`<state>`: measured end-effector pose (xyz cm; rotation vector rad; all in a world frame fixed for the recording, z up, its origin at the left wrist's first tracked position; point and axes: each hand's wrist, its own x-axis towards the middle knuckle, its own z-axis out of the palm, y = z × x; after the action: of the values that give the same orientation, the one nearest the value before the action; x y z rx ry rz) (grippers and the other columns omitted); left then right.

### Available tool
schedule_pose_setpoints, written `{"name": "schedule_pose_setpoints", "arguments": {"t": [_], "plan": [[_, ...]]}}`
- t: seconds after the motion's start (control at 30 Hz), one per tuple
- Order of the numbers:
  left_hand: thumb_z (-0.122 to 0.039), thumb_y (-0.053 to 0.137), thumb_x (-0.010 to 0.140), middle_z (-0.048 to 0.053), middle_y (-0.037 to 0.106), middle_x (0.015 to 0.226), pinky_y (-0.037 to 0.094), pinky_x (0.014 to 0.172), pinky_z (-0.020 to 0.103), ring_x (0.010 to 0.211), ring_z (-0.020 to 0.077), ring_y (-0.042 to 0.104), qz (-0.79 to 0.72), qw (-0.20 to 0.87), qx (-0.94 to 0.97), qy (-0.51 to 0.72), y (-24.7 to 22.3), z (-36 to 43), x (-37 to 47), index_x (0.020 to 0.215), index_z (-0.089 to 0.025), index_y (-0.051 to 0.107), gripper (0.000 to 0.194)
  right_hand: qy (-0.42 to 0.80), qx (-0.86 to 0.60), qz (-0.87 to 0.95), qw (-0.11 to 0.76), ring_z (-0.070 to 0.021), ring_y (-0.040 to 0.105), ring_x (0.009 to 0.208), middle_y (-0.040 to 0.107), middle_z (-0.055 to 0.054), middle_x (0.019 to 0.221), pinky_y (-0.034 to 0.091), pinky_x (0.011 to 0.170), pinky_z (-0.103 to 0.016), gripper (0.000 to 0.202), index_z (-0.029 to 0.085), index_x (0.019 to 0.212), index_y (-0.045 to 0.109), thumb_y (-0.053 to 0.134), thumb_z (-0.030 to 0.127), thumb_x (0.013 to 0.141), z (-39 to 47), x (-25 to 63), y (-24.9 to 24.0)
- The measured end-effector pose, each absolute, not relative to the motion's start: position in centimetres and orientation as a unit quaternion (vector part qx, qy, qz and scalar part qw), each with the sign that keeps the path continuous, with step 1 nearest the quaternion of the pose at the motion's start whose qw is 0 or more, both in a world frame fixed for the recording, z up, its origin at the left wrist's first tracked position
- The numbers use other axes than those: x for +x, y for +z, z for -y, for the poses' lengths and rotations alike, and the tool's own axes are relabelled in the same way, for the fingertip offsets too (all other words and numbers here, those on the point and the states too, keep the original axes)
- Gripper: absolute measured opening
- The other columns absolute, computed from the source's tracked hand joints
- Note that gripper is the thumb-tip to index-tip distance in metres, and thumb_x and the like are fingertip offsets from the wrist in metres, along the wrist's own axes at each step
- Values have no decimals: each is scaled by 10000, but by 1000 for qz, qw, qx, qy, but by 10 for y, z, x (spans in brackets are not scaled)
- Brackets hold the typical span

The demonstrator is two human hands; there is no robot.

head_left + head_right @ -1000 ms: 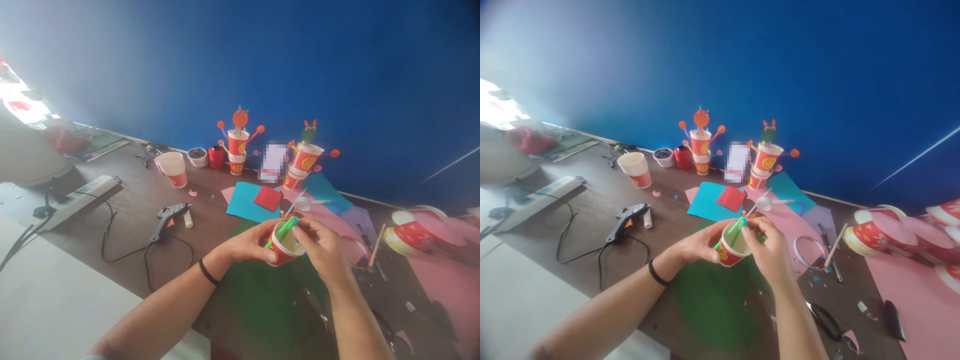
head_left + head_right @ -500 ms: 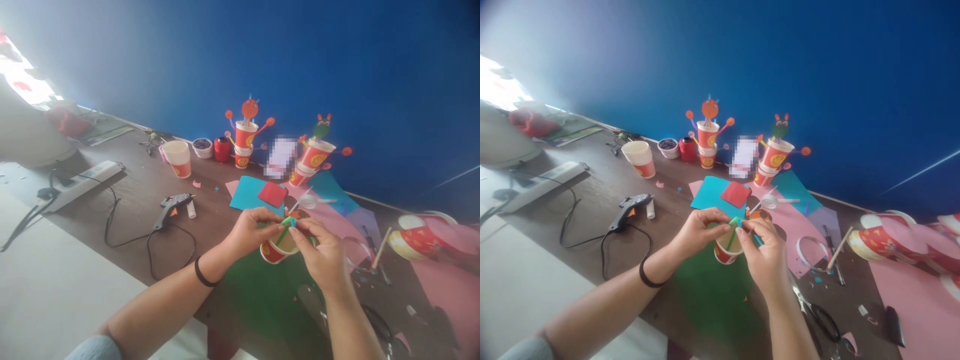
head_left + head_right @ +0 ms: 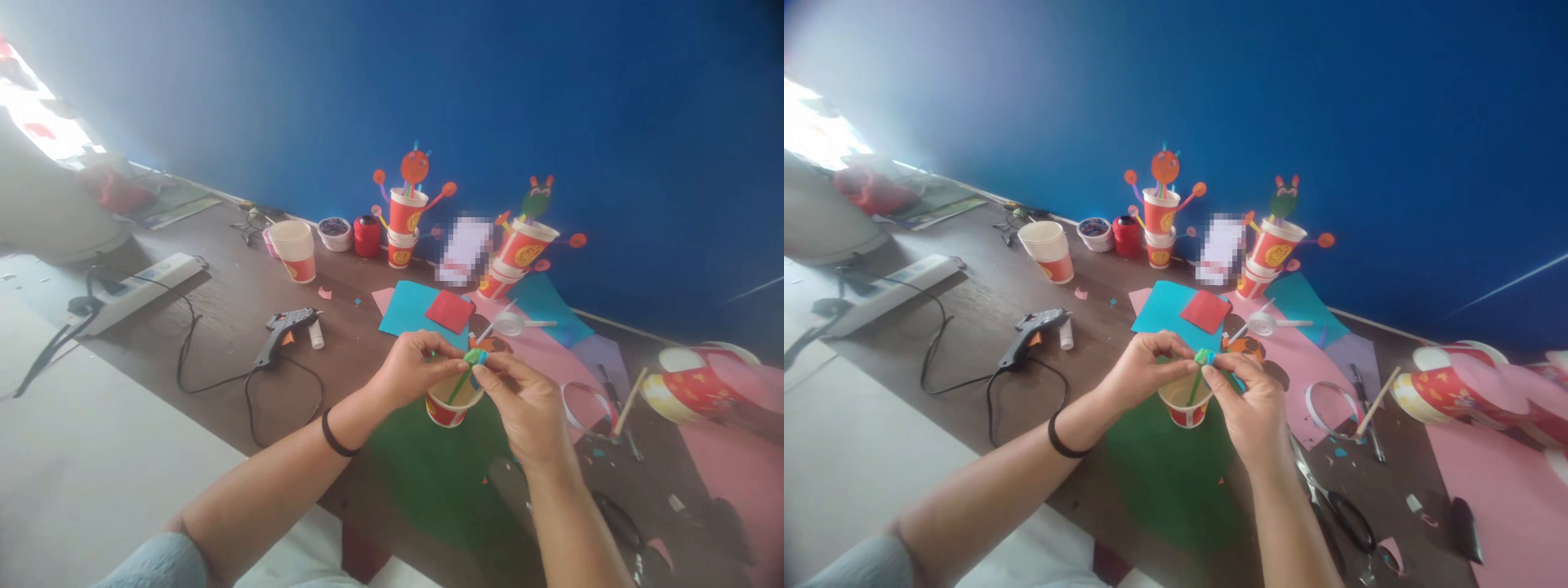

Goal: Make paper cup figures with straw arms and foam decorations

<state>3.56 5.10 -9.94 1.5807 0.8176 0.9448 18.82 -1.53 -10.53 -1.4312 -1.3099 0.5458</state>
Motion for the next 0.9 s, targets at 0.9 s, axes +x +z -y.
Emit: {"name": "schedule_pose_setpoints", "arguments": {"t": [0.9], "plan": [[-326,632,772,56,699,829,476,730,263,784,173,622,-336,512,697,373,-93,-49,33,835,-123,694,221,219,-625,557,501,-211,614,835,661,-8,833,462,824,-395,170,257,909,694,651,359,780,17,192,-102]]}}
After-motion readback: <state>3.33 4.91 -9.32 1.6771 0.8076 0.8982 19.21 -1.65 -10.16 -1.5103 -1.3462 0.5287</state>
